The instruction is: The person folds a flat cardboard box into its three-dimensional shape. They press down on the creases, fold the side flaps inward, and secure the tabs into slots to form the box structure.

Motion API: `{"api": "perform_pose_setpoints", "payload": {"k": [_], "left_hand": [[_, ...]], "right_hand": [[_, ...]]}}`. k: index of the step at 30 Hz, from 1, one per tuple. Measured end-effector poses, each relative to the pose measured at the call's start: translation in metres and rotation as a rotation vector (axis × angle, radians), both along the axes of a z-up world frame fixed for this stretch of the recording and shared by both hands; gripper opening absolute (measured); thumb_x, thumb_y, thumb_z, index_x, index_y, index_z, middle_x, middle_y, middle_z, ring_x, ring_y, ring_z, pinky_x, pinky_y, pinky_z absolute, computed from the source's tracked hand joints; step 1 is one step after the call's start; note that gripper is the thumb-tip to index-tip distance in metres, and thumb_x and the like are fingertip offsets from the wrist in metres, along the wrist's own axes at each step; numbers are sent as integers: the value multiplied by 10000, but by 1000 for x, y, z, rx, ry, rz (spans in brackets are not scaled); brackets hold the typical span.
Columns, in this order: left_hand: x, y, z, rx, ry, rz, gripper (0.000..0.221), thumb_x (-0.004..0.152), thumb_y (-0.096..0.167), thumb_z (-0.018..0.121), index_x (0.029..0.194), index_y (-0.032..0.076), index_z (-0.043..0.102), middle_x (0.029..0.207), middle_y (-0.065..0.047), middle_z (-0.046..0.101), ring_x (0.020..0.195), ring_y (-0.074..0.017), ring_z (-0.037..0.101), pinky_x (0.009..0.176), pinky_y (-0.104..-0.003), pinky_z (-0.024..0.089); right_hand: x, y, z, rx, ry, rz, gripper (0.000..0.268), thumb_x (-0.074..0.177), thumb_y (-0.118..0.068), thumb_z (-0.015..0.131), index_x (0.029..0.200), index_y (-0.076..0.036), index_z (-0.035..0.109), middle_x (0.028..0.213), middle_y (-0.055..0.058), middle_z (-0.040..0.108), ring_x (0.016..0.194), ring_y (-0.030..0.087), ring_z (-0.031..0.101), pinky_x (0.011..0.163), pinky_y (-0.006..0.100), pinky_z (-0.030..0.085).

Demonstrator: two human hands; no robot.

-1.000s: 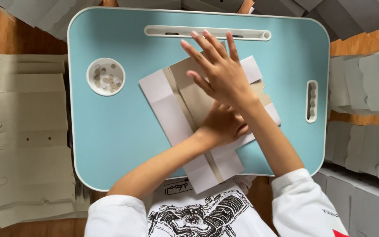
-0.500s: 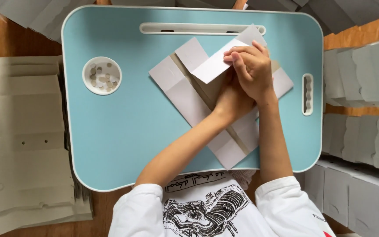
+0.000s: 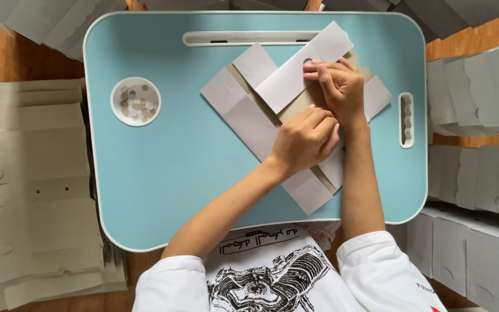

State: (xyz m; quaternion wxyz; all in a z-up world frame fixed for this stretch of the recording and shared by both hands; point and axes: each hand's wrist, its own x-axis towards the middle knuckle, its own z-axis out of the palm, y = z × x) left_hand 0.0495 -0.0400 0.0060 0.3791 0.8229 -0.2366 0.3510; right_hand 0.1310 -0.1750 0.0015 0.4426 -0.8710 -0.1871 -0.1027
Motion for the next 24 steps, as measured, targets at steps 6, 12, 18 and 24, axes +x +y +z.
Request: {"api": "perform_pose_setpoints", "payload": {"k": [6,12,18,24], "left_hand": [[-14,57,-3,213,-14,10,392,947,377,599,1261,156,678,1269,-90,666,1234,-286,638,1111,-499,404],[-9,96,-1,355,233,122,536,984,362,611,1335,-41,582,1392,-281,525,1355,-458,501,1147,-517,400],[0,119,-6,415,202,6,503,1009,408,588,1345,37,645,1351,-243,567,1330,-433,534,1137,-514,412],[-1,119,-16,442,151,64,411,962,364,613,1237,66,681,1347,-208,574,1338,-377,538,1134,-529,400]], "right_hand": [[-6,29,0,-569,-400,-79,493,1023,-480,707,1445,-230,657,1094,59,582,1077,285,598,1067,555,350],[-11,43,8,-591,-276,-12,424,1077,-526,533,1456,-369,636,1359,106,388,1267,370,441,1085,606,357],[-17,48,13,-629,-302,-43,383,1130,-386,459,1461,-321,640,1504,153,400,1371,399,408,1097,679,253],[-25,73,-2,-537,-386,101,356,1069,-374,499,1362,-403,699,1567,134,433,1419,348,408,1164,624,143]]}}
